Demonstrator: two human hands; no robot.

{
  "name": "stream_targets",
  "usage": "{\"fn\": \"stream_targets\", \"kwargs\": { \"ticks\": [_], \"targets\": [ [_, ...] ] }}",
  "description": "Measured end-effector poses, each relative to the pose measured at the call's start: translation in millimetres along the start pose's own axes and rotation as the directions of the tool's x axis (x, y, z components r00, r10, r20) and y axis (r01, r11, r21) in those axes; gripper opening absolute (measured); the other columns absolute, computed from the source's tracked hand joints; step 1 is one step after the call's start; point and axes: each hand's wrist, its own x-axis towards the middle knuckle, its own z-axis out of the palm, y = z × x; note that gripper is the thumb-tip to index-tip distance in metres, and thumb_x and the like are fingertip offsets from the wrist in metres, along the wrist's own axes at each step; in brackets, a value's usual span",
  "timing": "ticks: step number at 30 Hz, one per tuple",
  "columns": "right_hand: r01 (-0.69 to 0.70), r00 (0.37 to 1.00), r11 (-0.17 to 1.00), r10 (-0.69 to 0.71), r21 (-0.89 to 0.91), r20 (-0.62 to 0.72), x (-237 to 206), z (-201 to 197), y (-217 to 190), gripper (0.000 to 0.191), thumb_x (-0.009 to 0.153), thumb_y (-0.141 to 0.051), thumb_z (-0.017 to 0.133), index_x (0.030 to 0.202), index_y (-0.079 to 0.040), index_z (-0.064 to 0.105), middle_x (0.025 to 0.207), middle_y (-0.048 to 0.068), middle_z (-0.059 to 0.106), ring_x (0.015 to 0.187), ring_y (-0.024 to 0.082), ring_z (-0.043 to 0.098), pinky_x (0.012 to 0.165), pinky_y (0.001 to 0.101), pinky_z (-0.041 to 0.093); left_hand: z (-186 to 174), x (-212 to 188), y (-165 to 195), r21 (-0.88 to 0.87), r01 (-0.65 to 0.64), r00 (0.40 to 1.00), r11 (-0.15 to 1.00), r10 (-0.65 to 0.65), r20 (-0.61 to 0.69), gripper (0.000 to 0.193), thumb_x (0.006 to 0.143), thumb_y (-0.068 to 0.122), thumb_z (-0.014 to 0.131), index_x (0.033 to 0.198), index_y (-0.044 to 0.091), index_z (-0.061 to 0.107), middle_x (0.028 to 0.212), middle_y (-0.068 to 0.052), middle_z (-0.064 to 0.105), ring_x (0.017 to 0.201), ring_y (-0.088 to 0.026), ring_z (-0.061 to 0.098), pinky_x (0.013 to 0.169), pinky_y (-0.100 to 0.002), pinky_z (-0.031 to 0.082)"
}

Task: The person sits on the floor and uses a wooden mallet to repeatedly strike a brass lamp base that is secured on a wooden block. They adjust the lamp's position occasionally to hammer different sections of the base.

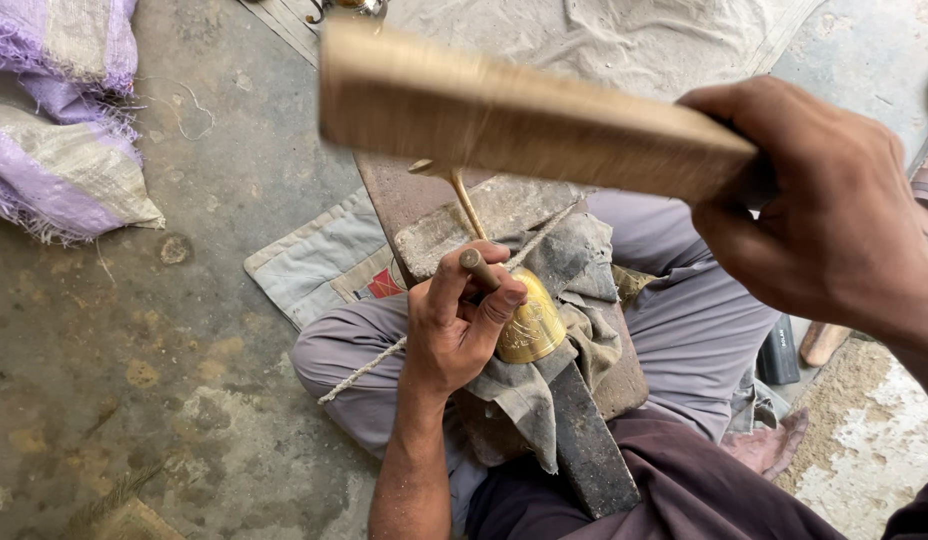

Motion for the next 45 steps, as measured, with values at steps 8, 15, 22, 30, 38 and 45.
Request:
{"fn": "stream_targets", "kwargs": {
  "ticks": [8,15,22,30,38,45],
  "targets": [
    [0.171,0.984,0.97,-0.158,-0.175,0.088,24,4,-6,0.035,0.091,-0.001,0.063,0.125,0.002,0.059,0.094,0.018,0.07,0.064,0.024,0.064,0.056,0.0372,0.056,0,-3,-5,-0.102,0.104,0.994,0.989,-0.1,0.04,0.033,0.104,0.026,0.068,0.129,0.005,0.057,0.086,0.0,0.073,0.071,-0.007,0.071,0.061,-0.022,0.059],
    [0.233,0.971,0.926,-0.24,-0.295,0.013,32,9,-9,0.027,0.086,-0.006,0.067,0.113,-0.004,0.065,0.084,0.009,0.072,0.057,0.021,0.058,0.054,0.0396,0.049,0,-3,-6,-0.135,0.09,0.996,0.987,-0.086,0.038,0.034,0.105,0.023,0.067,0.13,0.003,0.058,0.089,-0.002,0.071,0.074,-0.008,0.071,0.061,-0.023,0.058],
    [0.165,0.985,0.962,-0.151,-0.218,0.079,38,6,-17,0.023,0.089,-0.011,0.067,0.111,-0.007,0.063,0.073,0.003,0.064,0.052,0.015,0.054,0.051,0.0313,0.046,0,-1,-5,-0.167,0.1,0.995,0.981,-0.095,0.039,0.033,0.105,0.025,0.068,0.127,0.002,0.059,0.085,-0.002,0.071,0.069,-0.007,0.068,0.059,-0.022,0.055],
    [0.275,0.958,0.961,-0.272,0.024,-0.094,41,15,-9,0.03,0.08,-0.001,0.059,0.11,0.001,0.06,0.08,0.01,0.064,0.051,0.016,0.05,0.046,0.0314,0.045,1,-3,-6,-0.204,0.124,0.992,0.971,-0.12,0.032,0.033,0.106,0.025,0.067,0.126,0.002,0.057,0.084,-0.002,0.071,0.068,-0.007,0.067,0.059,-0.021,0.054],
    [0.04,0.997,0.999,-0.039,-0.02,0.067,45,10,-18,0.02,0.088,-0.007,0.063,0.107,-0.003,0.06,0.067,0.006,0.057,0.052,0.017,0.052,0.052,0.034,0.048,2,-5,-11,-0.205,0.09,0.996,0.975,-0.084,0.037,0.034,0.106,0.025,0.068,0.128,0.002,0.057,0.084,-0.002,0.072,0.069,-0.006,0.066,0.06,-0.022,0.055],
    [0.259,0.963,0.962,-0.251,0.084,-0.097,46,5,-15,0.022,0.084,0.002,0.059,0.106,0.003,0.061,0.081,0.013,0.063,0.06,0.021,0.06,0.053,0.034,0.054,2,-6,-10,-0.22,0.098,0.995,0.97,-0.094,0.029,0.033,0.106,0.024,0.068,0.129,0.002,0.057,0.084,-0.004,0.072,0.067,-0.007,0.063,0.06,-0.022,0.053]
  ]
}}
